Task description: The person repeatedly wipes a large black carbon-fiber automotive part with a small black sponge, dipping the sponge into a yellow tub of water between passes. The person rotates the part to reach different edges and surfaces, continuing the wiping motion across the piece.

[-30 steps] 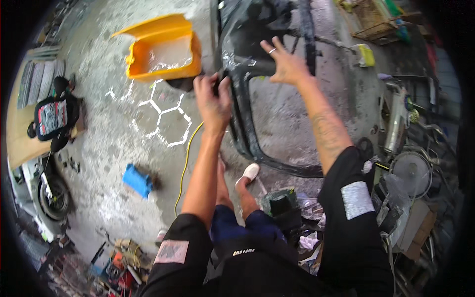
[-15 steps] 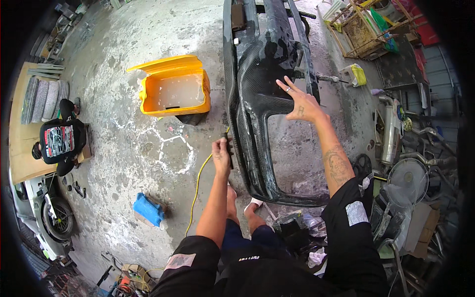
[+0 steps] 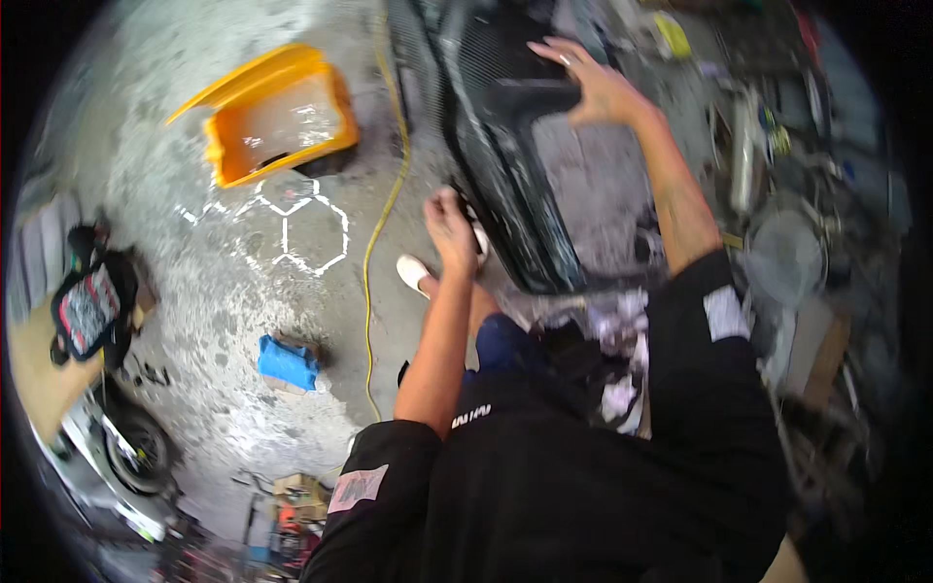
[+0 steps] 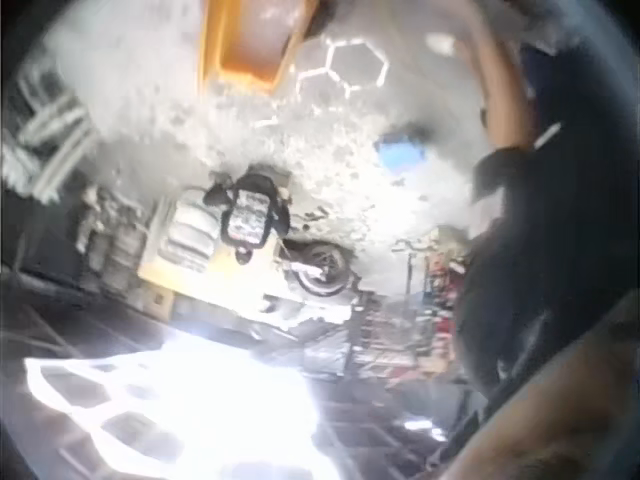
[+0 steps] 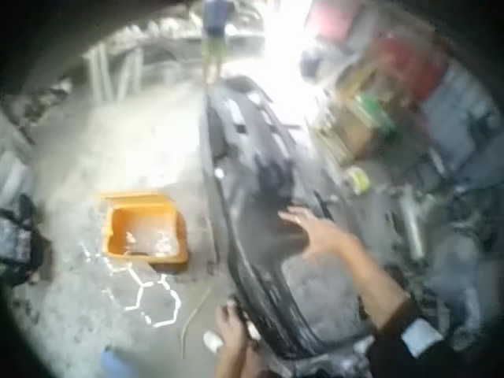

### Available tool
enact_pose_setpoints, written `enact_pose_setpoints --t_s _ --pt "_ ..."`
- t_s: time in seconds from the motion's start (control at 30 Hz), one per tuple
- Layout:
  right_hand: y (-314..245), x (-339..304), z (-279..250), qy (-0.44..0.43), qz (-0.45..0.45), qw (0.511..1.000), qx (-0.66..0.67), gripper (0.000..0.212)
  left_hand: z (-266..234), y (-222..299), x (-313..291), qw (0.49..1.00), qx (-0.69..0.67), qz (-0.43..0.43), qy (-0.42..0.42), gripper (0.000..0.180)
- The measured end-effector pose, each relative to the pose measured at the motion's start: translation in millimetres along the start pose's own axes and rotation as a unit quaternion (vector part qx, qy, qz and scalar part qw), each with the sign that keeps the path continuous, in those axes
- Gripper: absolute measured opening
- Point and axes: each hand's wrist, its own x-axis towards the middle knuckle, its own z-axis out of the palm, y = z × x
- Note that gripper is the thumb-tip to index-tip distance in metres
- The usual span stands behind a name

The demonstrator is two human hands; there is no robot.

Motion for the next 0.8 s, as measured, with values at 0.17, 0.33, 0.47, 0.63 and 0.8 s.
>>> enact_pose_setpoints --t_s 0.17,0.33,0.47,0.63,0.8 --pt "3 16 12 0.012 -0.053 0.997 -0.051 0.115 -1 -23 29 0.976 -0.205 -0.073 -0.017 0.023" --pt "6 21 13 0.016 -0.074 0.997 -0.033 0.116 -22 -50 49 0.986 -0.156 -0.037 -0.050 0.024" --pt "25 8 29 0.025 -0.012 0.999 -0.046 0.122 -35 -25 47 0.990 -0.108 -0.024 -0.084 0.029" --pt "12 9 18 0.031 -0.034 0.999 -0.026 0.124 -30 -34 82 0.997 -0.047 0.009 -0.068 0.027" --pt "-5 11 7 -0.027 0.027 0.999 0.002 0.128 -44 -8 105 0.995 -0.087 -0.020 -0.048 0.026"
